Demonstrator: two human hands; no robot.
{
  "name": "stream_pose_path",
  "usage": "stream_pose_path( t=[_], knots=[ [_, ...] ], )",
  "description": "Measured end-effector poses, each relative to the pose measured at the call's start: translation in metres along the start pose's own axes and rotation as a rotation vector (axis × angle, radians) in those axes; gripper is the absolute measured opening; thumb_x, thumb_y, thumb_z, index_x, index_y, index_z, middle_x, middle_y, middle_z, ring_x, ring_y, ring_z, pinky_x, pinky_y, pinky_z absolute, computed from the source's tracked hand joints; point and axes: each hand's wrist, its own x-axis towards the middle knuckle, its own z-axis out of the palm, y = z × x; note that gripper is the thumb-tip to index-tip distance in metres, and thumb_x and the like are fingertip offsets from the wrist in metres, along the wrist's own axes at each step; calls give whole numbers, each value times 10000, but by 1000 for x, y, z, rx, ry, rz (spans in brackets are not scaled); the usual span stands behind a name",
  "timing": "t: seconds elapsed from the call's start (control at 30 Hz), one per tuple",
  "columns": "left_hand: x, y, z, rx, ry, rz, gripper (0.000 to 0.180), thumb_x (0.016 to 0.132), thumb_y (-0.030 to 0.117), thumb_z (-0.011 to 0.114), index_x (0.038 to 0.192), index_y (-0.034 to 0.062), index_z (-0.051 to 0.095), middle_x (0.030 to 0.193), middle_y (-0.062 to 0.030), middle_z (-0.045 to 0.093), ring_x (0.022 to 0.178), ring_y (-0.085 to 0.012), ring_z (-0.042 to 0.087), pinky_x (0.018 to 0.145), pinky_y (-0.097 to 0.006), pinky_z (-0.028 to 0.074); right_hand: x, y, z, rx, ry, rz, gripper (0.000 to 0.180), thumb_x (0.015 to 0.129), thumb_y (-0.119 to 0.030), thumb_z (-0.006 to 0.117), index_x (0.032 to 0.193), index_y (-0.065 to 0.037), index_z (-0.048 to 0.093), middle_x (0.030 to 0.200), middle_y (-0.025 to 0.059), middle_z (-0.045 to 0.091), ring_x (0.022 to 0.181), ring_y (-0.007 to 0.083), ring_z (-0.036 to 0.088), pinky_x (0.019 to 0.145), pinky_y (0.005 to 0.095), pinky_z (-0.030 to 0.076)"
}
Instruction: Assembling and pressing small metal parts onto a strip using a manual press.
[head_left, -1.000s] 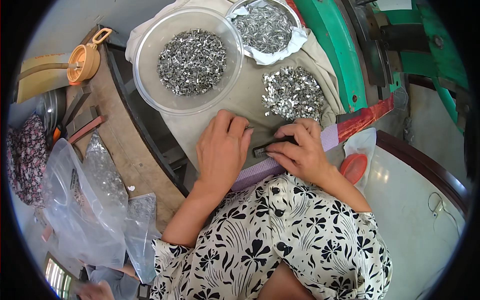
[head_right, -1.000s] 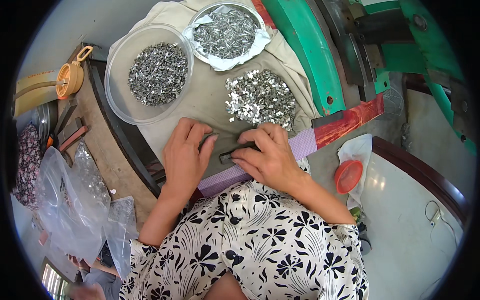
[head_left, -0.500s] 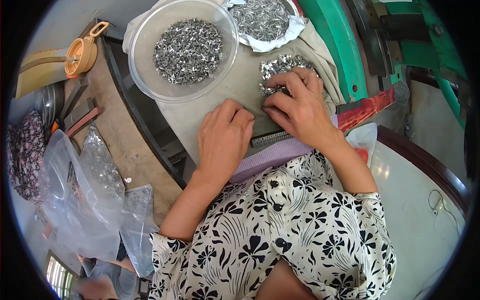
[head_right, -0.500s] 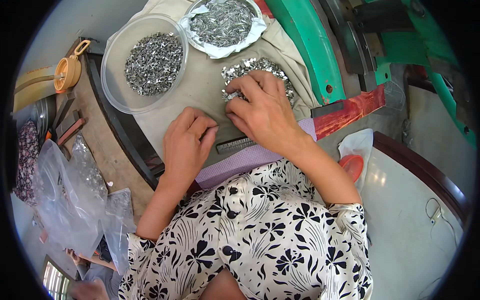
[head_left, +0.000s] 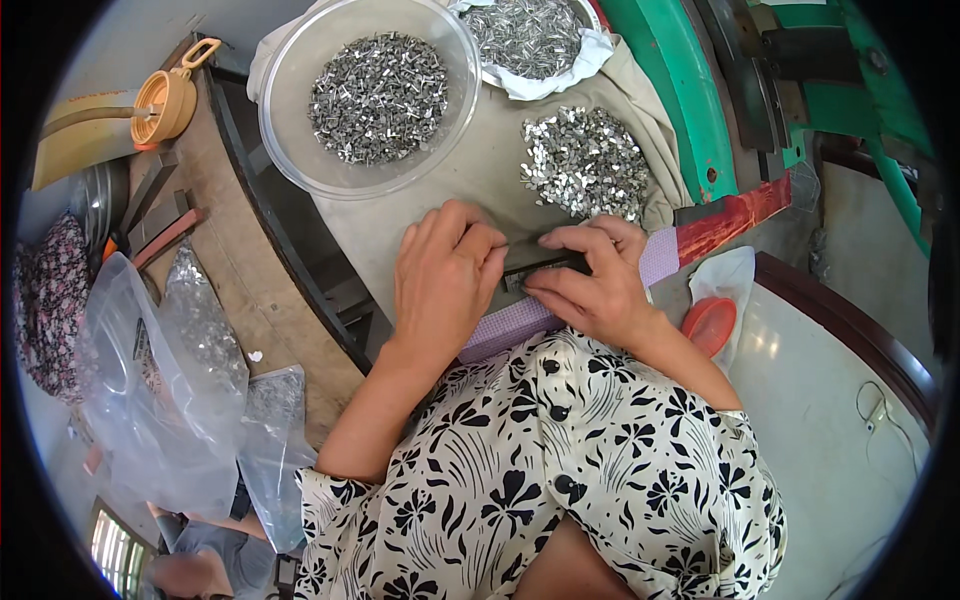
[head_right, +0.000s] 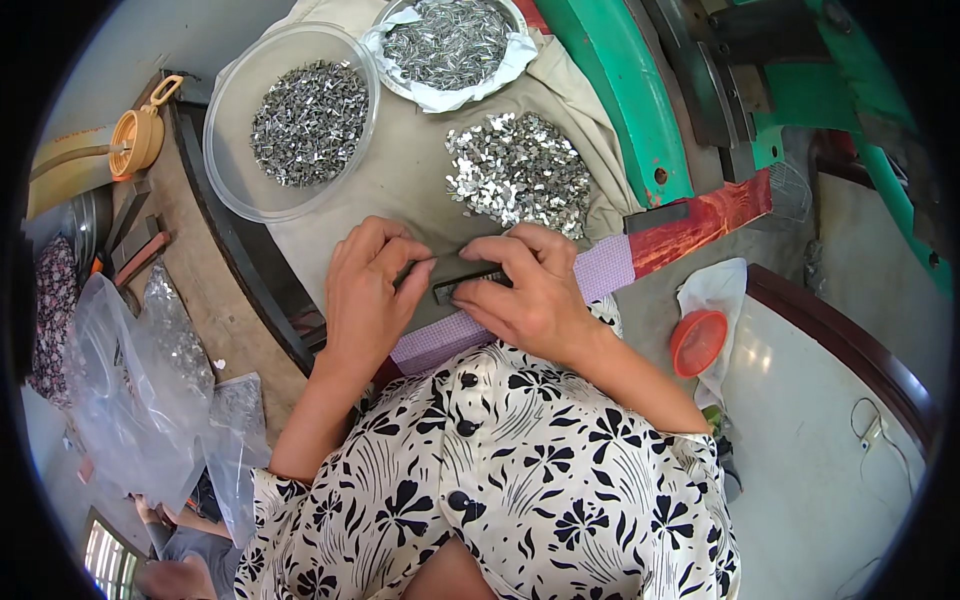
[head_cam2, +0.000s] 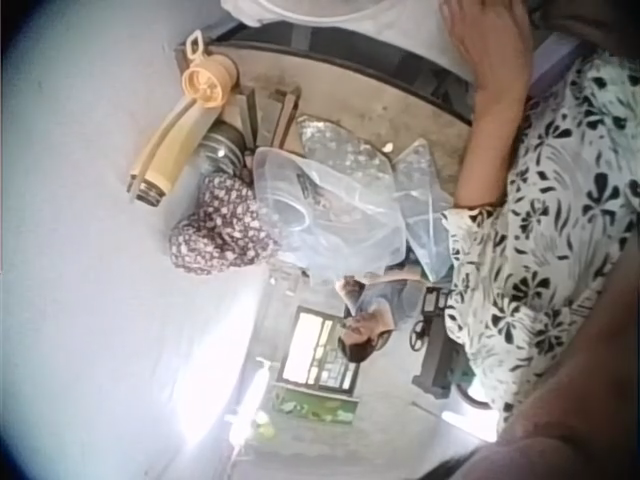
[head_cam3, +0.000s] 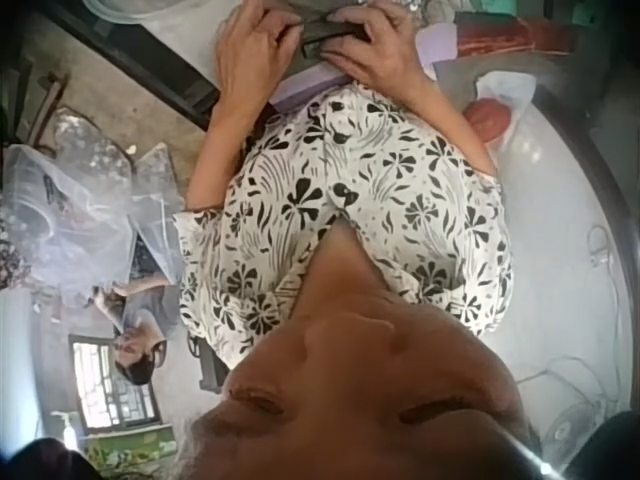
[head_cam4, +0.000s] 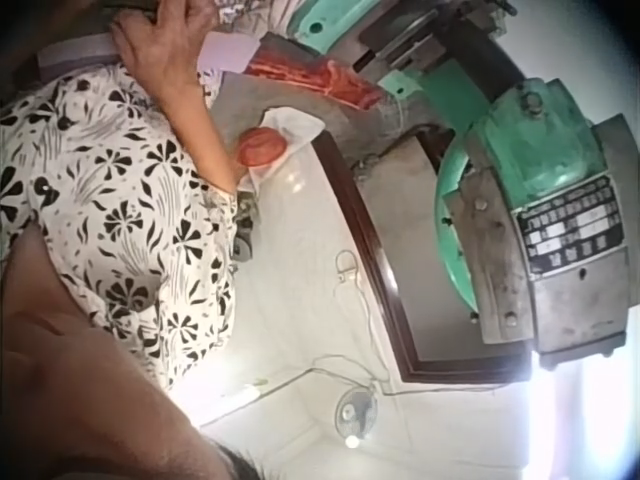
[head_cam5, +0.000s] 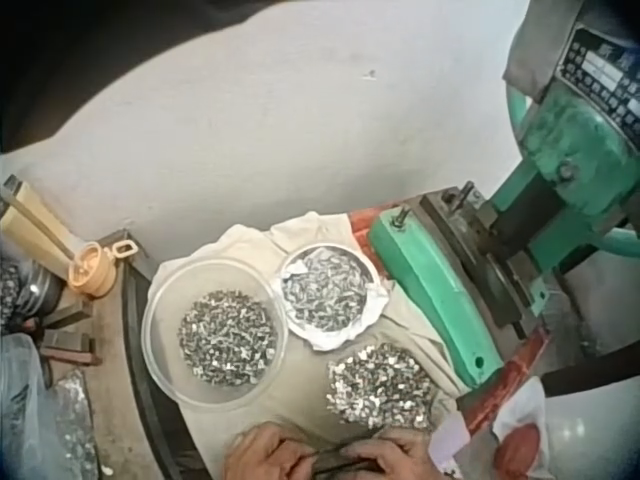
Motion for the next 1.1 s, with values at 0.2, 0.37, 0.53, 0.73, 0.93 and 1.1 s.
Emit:
stream_pose_path(
  t=[0.2, 0.37, 0.53, 0.73, 0.93, 1.1],
  knots=[
    [-20, 5, -9, -75, 7, -53, 136, 738, 69, 760, 850, 71, 684, 940, -48, 588, 887, -254, 586, 749, -380, 435, 6, 11, -14, -42, 34, 85, 180, 684, -172, 821, 850, -180, 753, 1112, 19, 637, 1048, 281, 478, 919, 387, 346],
    [-26, 10, -7, -98, 1, -31, 142, 738, 75, 766, 858, 77, 691, 950, -46, 594, 887, -252, 584, 754, -376, 433, 27, 31, -10, -102, 52, 68, 206, 695, -123, 807, 891, -167, 761, 1113, 32, 637, 1061, 286, 495, 934, 397, 349],
    [-31, 7, 6, -117, -22, -5, 160, 736, 86, 773, 876, 87, 695, 955, -41, 593, 889, -252, 576, 757, -376, 423, 42, 34, -7, -136, -75, 16, 187, 721, -123, 799, 894, -175, 750, 1145, -1, 625, 1106, 306, 484, 965, 440, 340],
    [-31, 9, 7, -126, -18, -11, 248, 737, 126, 788, 948, 92, 663, 1000, -52, 587, 913, -263, 570, 759, -387, 413, 47, 25, -8, -159, -57, 70, 156, 703, -136, 791, 847, -143, 732, 1143, -6, 622, 1148, 287, 492, 955, 446, 349],
    [-28, 9, 8, -104, -51, 51, 242, 737, 138, 787, 927, 95, 644, 1011, -52, 587, 913, -258, 572, 752, -380, 408, 29, 21, -11, -62, 24, 121, 195, 667, -112, 804, 836, -156, 719, 1102, 7, 639, 1080, 291, 476, 939, 414, 341],
    [-29, 8, 9, -104, -39, 52, 234, 722, 76, 779, 918, 86, 651, 992, -57, 596, 905, -263, 577, 761, -378, 415, 0, 11, -13, -46, 10, 110, 210, 639, -121, 820, 829, -165, 741, 1067, -6, 642, 1041, 269, 485, 919, 386, 353]
  ],
)
